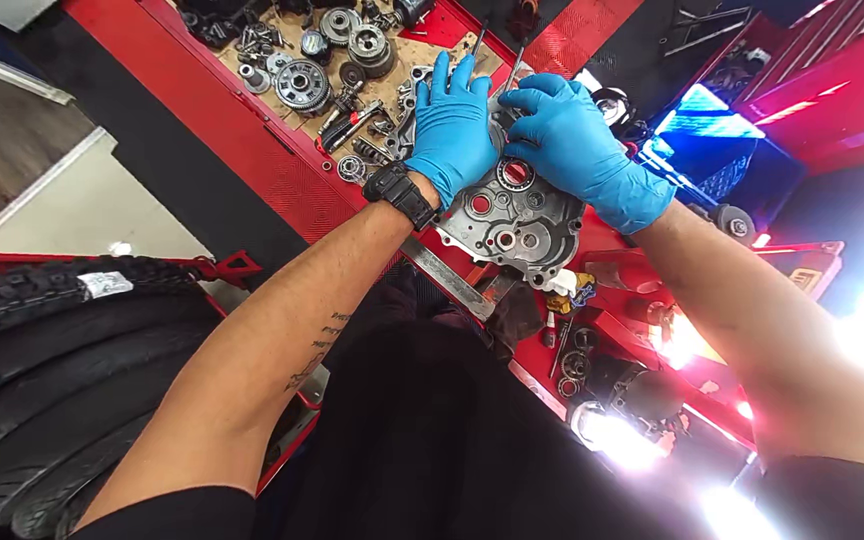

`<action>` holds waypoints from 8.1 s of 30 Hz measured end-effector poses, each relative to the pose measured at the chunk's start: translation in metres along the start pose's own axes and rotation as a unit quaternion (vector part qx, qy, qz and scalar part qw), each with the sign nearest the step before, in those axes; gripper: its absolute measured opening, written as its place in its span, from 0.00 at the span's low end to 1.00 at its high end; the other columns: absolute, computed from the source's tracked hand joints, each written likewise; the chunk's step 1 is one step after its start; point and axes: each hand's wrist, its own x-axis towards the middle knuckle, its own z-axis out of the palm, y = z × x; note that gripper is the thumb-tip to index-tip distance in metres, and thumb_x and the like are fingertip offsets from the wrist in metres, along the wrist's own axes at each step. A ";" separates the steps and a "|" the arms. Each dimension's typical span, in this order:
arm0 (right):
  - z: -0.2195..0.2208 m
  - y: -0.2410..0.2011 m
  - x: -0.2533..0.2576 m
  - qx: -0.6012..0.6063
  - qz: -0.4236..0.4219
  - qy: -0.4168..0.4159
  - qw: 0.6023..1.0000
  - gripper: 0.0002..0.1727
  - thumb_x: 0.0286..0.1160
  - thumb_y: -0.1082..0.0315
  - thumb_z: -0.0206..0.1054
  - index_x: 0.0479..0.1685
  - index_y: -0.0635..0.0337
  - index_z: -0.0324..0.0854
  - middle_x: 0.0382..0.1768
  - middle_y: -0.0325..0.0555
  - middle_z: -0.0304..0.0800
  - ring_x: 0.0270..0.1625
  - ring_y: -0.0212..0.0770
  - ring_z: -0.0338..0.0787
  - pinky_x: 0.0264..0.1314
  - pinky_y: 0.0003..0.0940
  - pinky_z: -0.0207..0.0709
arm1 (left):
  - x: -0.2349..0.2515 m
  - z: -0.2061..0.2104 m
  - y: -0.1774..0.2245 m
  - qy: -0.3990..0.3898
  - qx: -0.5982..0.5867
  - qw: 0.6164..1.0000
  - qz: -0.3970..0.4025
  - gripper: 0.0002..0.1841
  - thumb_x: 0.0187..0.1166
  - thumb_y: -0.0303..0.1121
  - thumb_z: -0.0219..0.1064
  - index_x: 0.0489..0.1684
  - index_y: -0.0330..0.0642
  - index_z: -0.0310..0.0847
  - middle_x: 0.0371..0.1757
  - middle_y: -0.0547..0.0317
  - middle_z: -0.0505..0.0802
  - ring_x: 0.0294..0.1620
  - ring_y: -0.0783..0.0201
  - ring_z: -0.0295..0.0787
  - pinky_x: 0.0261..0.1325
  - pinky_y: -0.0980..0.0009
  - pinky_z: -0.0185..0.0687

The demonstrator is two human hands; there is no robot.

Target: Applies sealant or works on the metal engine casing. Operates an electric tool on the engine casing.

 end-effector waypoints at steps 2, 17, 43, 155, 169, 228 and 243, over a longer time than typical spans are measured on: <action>0.002 0.001 0.001 0.003 0.002 0.001 1.000 0.09 0.77 0.64 0.68 0.41 0.57 0.93 0.73 0.50 0.84 0.83 0.59 0.72 0.79 0.61 0.63 | -0.001 -0.001 -0.004 0.017 -0.017 1.000 0.015 0.35 0.63 0.38 0.78 0.76 0.44 0.76 0.92 0.48 0.64 0.95 0.40 0.41 0.88 0.37 0.45; 0.001 -0.002 -0.007 -0.020 -0.031 0.013 0.999 0.12 0.82 0.71 0.60 0.46 0.61 0.91 0.72 0.55 0.85 0.82 0.62 0.73 0.78 0.63 0.65 | 0.004 0.005 0.000 0.026 -0.087 0.994 0.057 0.10 0.73 0.36 0.71 0.44 0.45 0.94 0.81 0.54 0.80 0.92 0.47 0.54 0.90 0.47 0.50; 0.006 0.007 -0.001 0.041 0.009 0.003 0.999 0.11 0.79 0.63 0.66 0.45 0.57 0.91 0.77 0.52 0.80 0.84 0.58 0.70 0.82 0.60 0.63 | -0.003 -0.010 -0.014 0.056 -0.117 0.990 0.062 0.09 0.74 0.36 0.70 0.42 0.43 0.93 0.79 0.51 0.81 0.89 0.52 0.62 0.89 0.54 0.55; 0.127 -0.080 -0.214 0.336 0.618 0.352 0.618 0.21 0.66 0.55 0.80 0.48 0.63 0.89 0.39 0.43 0.95 0.42 0.33 0.94 0.52 0.39 0.89 | -0.108 -0.039 -0.127 0.144 -0.210 0.950 0.180 0.14 0.86 0.38 0.60 0.48 0.43 0.93 0.68 0.55 0.91 0.75 0.62 0.83 0.79 0.61 0.76; -0.069 -0.172 -0.216 0.202 0.334 0.632 0.670 0.32 0.76 0.37 0.66 0.55 0.60 0.80 0.47 0.51 0.92 0.53 0.50 0.93 0.62 0.51 0.85 | -0.026 0.002 -0.061 -0.122 -0.006 0.885 0.449 0.31 0.90 0.57 0.47 0.82 0.47 0.73 0.85 0.55 0.77 0.89 0.44 0.63 0.87 0.42 0.57; -0.114 -0.125 -0.195 0.408 0.406 0.225 0.786 0.23 0.66 0.73 0.77 0.64 0.52 0.87 0.62 0.37 0.93 0.67 0.36 0.89 0.74 0.36 0.81 | -0.026 0.020 -0.056 -0.124 -0.028 0.911 0.391 0.37 0.87 0.63 0.46 0.84 0.45 0.71 0.88 0.53 0.74 0.93 0.42 0.53 0.91 0.37 0.47; -0.163 -0.085 -0.043 0.303 0.518 -0.043 0.799 0.29 0.48 0.67 0.86 0.57 0.57 0.84 0.49 0.36 0.95 0.55 0.28 0.93 0.65 0.25 0.86 | -0.023 0.018 -0.056 -0.165 -0.070 0.904 0.387 0.37 0.87 0.59 0.49 0.85 0.39 0.68 0.89 0.46 0.70 0.94 0.40 0.49 0.91 0.36 0.39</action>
